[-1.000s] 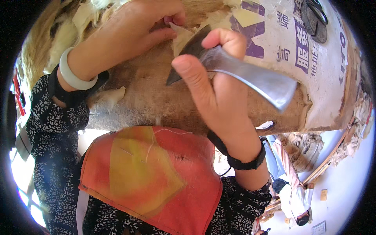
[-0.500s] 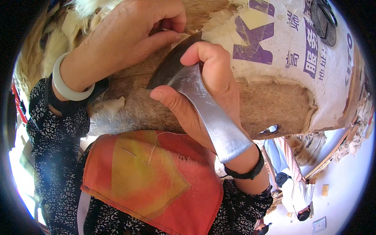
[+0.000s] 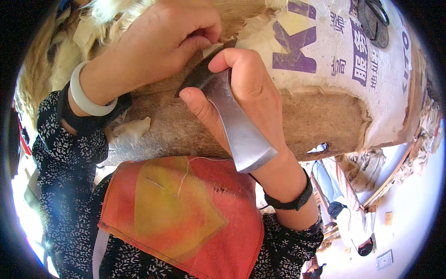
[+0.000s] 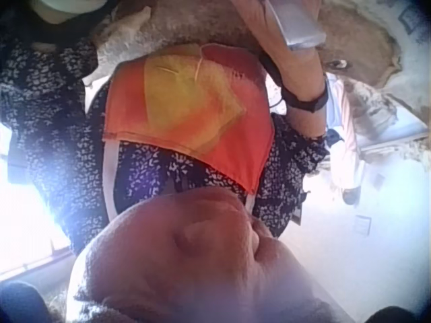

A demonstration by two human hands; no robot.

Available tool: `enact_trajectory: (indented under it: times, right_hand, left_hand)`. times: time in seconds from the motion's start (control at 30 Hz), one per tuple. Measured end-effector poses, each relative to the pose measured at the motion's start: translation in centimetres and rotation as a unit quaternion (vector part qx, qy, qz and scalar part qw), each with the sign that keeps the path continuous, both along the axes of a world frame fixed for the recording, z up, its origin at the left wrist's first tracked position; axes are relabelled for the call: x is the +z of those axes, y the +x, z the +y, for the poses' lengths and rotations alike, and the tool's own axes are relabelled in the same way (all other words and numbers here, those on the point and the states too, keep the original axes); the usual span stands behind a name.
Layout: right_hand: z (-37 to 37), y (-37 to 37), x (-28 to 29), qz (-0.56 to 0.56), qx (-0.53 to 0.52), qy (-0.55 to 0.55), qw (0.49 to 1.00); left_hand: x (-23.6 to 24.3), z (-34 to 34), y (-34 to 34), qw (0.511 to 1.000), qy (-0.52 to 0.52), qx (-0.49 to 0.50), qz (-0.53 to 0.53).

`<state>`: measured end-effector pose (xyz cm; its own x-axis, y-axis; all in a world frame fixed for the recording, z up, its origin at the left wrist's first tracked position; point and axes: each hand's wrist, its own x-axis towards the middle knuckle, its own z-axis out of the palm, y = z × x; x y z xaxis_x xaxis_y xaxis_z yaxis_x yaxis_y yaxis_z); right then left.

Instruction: Hand-sewing strips of fur together using a needle, thread, and leatherworking tools.

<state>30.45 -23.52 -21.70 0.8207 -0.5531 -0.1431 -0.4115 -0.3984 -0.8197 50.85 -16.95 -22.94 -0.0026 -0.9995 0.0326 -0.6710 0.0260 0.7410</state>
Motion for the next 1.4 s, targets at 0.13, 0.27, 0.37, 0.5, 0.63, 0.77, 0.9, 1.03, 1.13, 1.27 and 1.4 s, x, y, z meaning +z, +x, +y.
enact_trajectory:
  times: [0.13, 0.27, 0.37, 0.5, 0.63, 0.77, 0.9, 1.03, 1.13, 1.27, 1.4]
  right_hand:
    - [0.2, 0.6, 0.0, -0.014, 0.004, -0.021, 1.000]
    - [1.6, 0.6, 1.4, -0.025, -0.011, -0.039, 0.999]
    - [2.1, 1.0, 1.4, -0.048, -0.018, -0.053, 0.997]
    - [2.0, 1.3, 0.9, -0.056, -0.021, -0.066, 0.996]
    - [1.7, 1.4, 0.3, -0.087, -0.028, -0.064, 0.994]
    - [1.4, 1.6, -0.1, -0.111, -0.038, -0.053, 0.992]
    - [1.1, 1.8, -0.4, -0.125, -0.053, 0.011, 0.991]
    - [1.2, 1.6, -0.5, -0.130, -0.038, -0.028, 0.990]
    - [1.2, 1.5, -0.5, -0.124, -0.042, -0.016, 0.991]
    - [1.1, 1.6, -0.8, -0.156, -0.042, 0.007, 0.987]
    - [0.8, 2.0, -1.2, -0.193, -0.046, 0.025, 0.980]
  left_hand:
    - [-0.2, 0.3, -0.2, 0.998, -0.046, -0.035, -0.038]
    - [1.0, 1.7, -0.8, 0.997, -0.059, 0.002, -0.051]
    - [1.6, 1.9, -0.9, 0.994, -0.095, 0.002, -0.052]
    - [2.0, 1.6, -0.7, 0.993, -0.089, -0.009, -0.077]
    - [1.7, 1.2, -0.7, 0.990, -0.106, -0.011, -0.089]
    - [1.6, 1.1, -0.7, 0.989, -0.118, -0.009, -0.090]
    - [1.6, 1.1, -0.7, 0.991, -0.107, -0.011, -0.080]
    - [1.8, 1.1, -0.5, 0.991, -0.109, -0.011, -0.077]
    - [2.0, 1.3, -0.6, 0.990, -0.111, -0.011, -0.087]
    - [2.2, 1.1, -0.7, 0.989, -0.109, -0.010, -0.099]
    - [2.3, 1.1, -0.7, 0.989, -0.107, -0.007, -0.098]
